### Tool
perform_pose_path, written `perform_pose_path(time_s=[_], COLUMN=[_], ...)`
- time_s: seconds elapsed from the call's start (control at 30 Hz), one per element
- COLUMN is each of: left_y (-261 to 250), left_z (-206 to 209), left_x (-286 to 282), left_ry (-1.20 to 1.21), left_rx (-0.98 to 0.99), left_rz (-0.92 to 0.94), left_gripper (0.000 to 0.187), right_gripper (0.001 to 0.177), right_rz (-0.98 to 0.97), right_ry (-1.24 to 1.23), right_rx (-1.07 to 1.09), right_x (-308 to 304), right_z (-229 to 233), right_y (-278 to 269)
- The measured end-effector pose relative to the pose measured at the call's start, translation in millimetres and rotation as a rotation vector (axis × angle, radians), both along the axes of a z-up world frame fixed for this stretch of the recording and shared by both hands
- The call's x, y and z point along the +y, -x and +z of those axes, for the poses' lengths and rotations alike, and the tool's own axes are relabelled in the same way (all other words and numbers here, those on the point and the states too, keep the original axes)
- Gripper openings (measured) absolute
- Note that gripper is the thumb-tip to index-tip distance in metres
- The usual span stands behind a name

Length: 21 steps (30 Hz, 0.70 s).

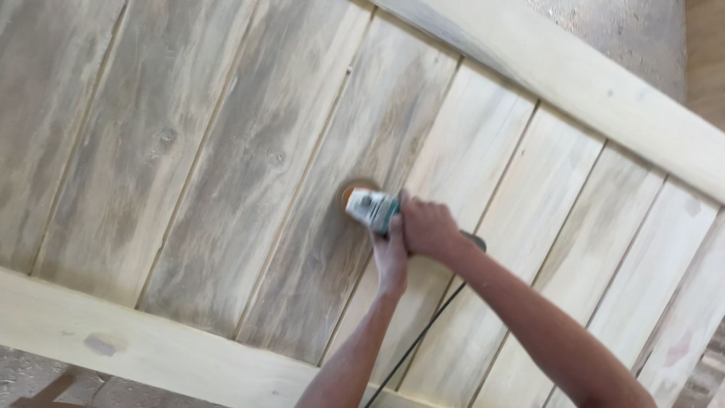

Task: The person uses an orbital sander to smooth the surface of a large wooden panel. They move the sander systematically across the planks and frame, occasionally pausing to wipe away dust with their hand.

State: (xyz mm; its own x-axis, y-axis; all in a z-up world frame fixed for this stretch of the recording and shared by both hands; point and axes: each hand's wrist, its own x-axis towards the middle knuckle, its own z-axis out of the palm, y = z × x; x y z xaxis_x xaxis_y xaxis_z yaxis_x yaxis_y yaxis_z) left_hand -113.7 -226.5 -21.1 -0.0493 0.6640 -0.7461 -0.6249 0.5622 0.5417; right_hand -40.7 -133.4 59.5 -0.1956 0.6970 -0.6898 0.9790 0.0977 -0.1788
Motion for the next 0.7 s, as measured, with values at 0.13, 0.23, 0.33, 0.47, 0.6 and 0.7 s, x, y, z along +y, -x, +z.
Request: perform_pose_path(time_s=[0.13, 0.23, 0.33, 0.47, 0.6, 0.7], left_y=[-22, -25, -31, -51, -74, -63], left_z=[4, 8, 8, 12, 16, 10], left_x=[107, 186, 239, 259, 231, 179], left_ry=[-0.067, -0.134, -0.046, -0.081, -0.072, -0.11], left_rx=[0.059, 0.099, 0.126, 0.193, 0.19, 0.336], left_rz=[-0.059, -0.091, -0.226, -0.339, -0.465, -0.448], left_gripper=[0.098, 0.106, 0.113, 0.114, 0.118, 0.116], right_gripper=[0.064, 0.06, 0.059, 0.057, 0.051, 0.069], right_rz=[-0.028, -0.137, -0.264, -0.365, -0.46, -0.339], right_ry=[-0.132, -0.147, -0.123, -0.133, -0.089, -0.222], right_rx=[-0.076, -0.072, -0.065, -0.075, -0.1, -0.122], right_x=[89, 154, 200, 209, 173, 128], right_z=[-3, -2, -3, -3, 0, -5], right_y=[-26, -35, -44, -65, -91, -85])
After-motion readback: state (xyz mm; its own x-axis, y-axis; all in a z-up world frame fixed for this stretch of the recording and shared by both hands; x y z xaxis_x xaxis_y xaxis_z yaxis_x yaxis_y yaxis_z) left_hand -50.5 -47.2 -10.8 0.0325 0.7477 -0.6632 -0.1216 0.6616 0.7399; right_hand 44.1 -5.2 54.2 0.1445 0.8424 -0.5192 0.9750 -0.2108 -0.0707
